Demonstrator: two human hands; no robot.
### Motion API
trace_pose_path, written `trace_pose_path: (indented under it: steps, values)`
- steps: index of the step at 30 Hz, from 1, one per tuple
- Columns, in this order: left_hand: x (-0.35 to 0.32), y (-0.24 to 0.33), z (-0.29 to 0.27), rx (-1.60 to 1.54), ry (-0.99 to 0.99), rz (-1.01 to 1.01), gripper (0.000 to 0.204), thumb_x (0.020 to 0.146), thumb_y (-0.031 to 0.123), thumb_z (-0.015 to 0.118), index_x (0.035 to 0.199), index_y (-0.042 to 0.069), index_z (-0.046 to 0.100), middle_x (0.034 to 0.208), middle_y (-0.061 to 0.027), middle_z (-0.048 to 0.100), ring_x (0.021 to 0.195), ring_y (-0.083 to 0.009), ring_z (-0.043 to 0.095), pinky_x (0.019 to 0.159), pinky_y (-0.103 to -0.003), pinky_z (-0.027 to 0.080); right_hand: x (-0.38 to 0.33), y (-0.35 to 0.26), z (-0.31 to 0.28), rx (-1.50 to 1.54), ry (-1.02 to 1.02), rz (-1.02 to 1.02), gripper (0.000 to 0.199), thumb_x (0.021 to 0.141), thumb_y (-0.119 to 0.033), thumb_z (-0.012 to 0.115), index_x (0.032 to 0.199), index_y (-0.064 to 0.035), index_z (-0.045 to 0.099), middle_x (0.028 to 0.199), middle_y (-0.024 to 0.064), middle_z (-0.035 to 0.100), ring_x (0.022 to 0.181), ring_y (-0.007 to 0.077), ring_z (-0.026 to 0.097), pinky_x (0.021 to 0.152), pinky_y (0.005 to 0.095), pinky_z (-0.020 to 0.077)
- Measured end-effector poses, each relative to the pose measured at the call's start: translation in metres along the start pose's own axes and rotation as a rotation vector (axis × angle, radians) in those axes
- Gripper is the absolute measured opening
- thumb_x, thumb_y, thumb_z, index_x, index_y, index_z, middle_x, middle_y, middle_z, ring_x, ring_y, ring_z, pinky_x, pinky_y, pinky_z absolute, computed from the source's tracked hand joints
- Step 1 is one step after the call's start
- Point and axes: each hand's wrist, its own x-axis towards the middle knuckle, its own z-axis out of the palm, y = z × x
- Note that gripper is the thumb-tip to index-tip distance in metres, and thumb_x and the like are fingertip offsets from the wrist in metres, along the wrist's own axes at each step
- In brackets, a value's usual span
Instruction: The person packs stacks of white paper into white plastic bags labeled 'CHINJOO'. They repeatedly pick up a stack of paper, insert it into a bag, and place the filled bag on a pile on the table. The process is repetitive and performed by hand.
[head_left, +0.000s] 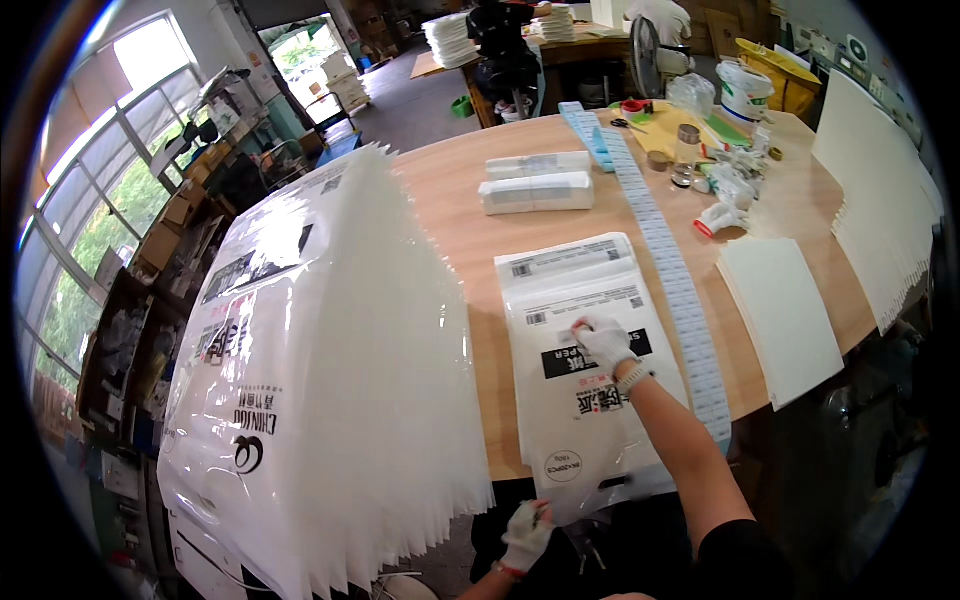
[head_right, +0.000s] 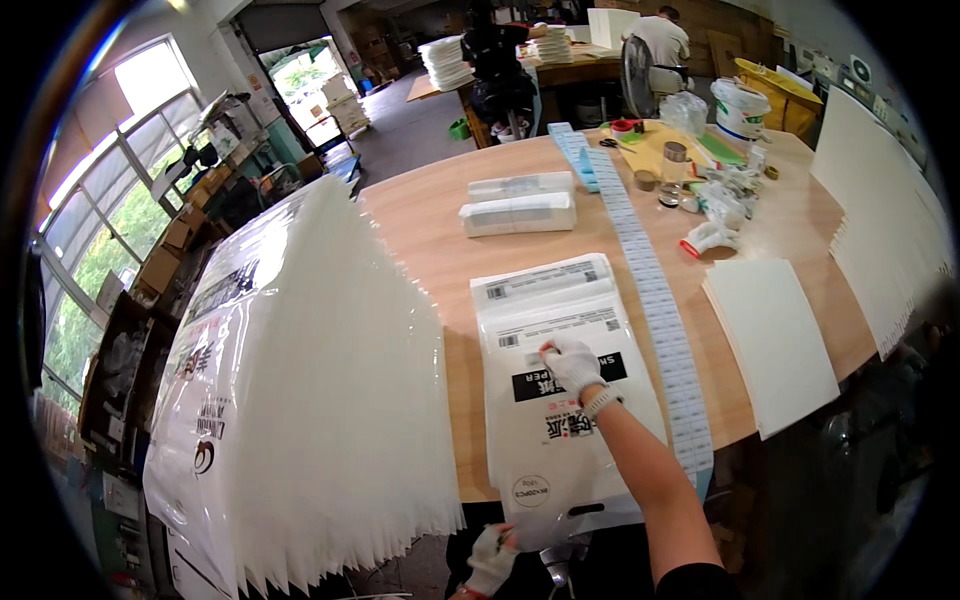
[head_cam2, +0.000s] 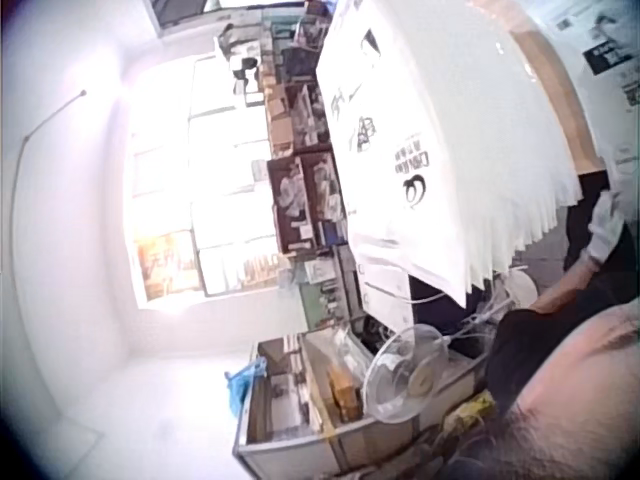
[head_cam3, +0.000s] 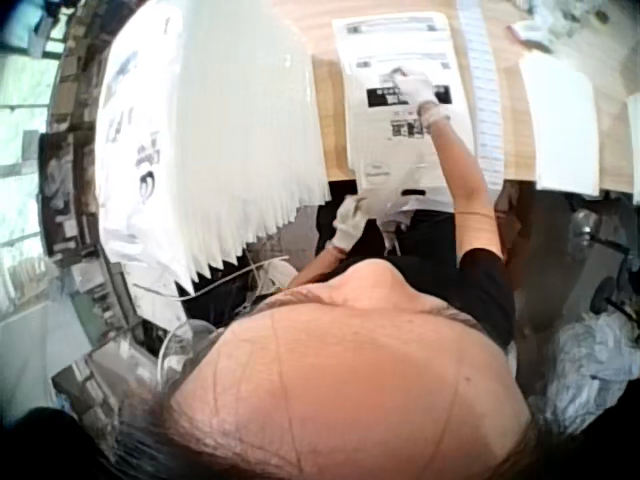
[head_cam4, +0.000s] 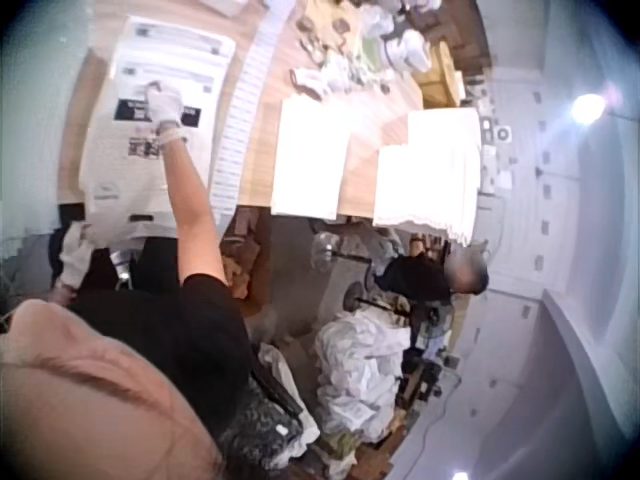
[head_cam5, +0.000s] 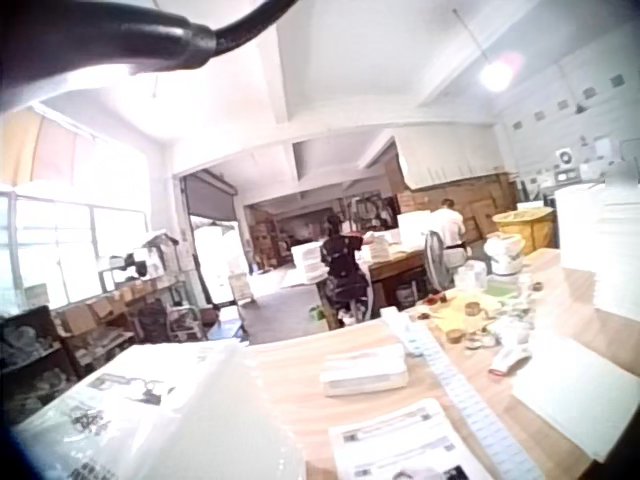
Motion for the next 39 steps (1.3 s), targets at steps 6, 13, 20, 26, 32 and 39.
trace_pose_path:
  steps: [6,13,20,26,32,39]
  values:
    - [-0.042,-0.063,-0.024,-0.160,0.065,-0.541,0.024,0.081,0.010,0.056,0.102,-0.002,0.054,0.076,-0.0062,0.057,0.066,-0.0136,0.055,0.061,-0.028,0.046,0.066,-0.002,0.057,-0.200,0.002,0.086,0.014,0.077,-0.020,0.056,0.083,-0.0116,0.066,0.068,0.0085,0.063,0.059,0.0183,0.060,0.056,0.0313,0.0469]
    - [-0.034,-0.060,-0.009,-0.290,-0.007,-0.562,0.028,0.082,0.016,0.053,0.102,-0.003,0.053,0.079,-0.0088,0.059,0.069,-0.0149,0.056,0.064,-0.028,0.046,0.077,0.000,0.066,-0.289,0.038,0.019,0.015,0.077,-0.021,0.055,0.083,-0.0114,0.066,0.069,0.0093,0.063,0.062,0.0210,0.060,0.061,0.0327,0.0468]
    - [-0.030,-0.064,0.005,-0.325,-0.077,-0.661,0.028,0.083,0.015,0.052,0.103,-0.004,0.053,0.082,-0.0104,0.061,0.071,-0.0148,0.057,0.063,-0.028,0.047,0.071,-0.011,0.067,-0.318,0.023,0.035,0.016,0.077,-0.020,0.055,0.085,-0.0108,0.065,0.076,0.0108,0.064,0.071,0.0229,0.061,0.066,0.0324,0.0470]
    - [-0.033,-0.067,0.003,-0.322,-0.082,-0.624,0.029,0.084,0.017,0.053,0.103,-0.005,0.053,0.083,-0.0107,0.062,0.073,-0.0149,0.058,0.065,-0.027,0.048,0.074,-0.013,0.071,-0.361,0.008,0.052,0.016,0.079,-0.019,0.053,0.085,-0.0094,0.064,0.079,0.0115,0.064,0.074,0.0240,0.061,0.068,0.0332,0.0471]
    - [-0.028,-0.056,-0.002,-0.259,-0.131,-0.634,0.032,0.086,0.021,0.052,0.105,-0.004,0.053,0.084,-0.0103,0.062,0.074,-0.0161,0.059,0.066,-0.028,0.048,0.078,-0.001,0.076,-0.376,0.001,-0.020,0.016,0.079,-0.019,0.053,0.085,-0.0084,0.063,0.078,0.0116,0.064,0.074,0.0242,0.061,0.068,0.0339,0.0469]
    - [-0.026,-0.029,0.004,-0.478,-0.143,-0.631,0.033,0.089,0.028,0.053,0.101,-0.002,0.057,0.084,-0.0053,0.061,0.079,-0.0109,0.054,0.071,-0.025,0.044,0.059,-0.010,0.081,-0.581,0.023,-0.196,0.029,0.076,-0.031,0.061,0.093,-0.0082,0.061,0.085,0.0138,0.063,0.082,0.0290,0.060,0.073,0.0391,0.0461]
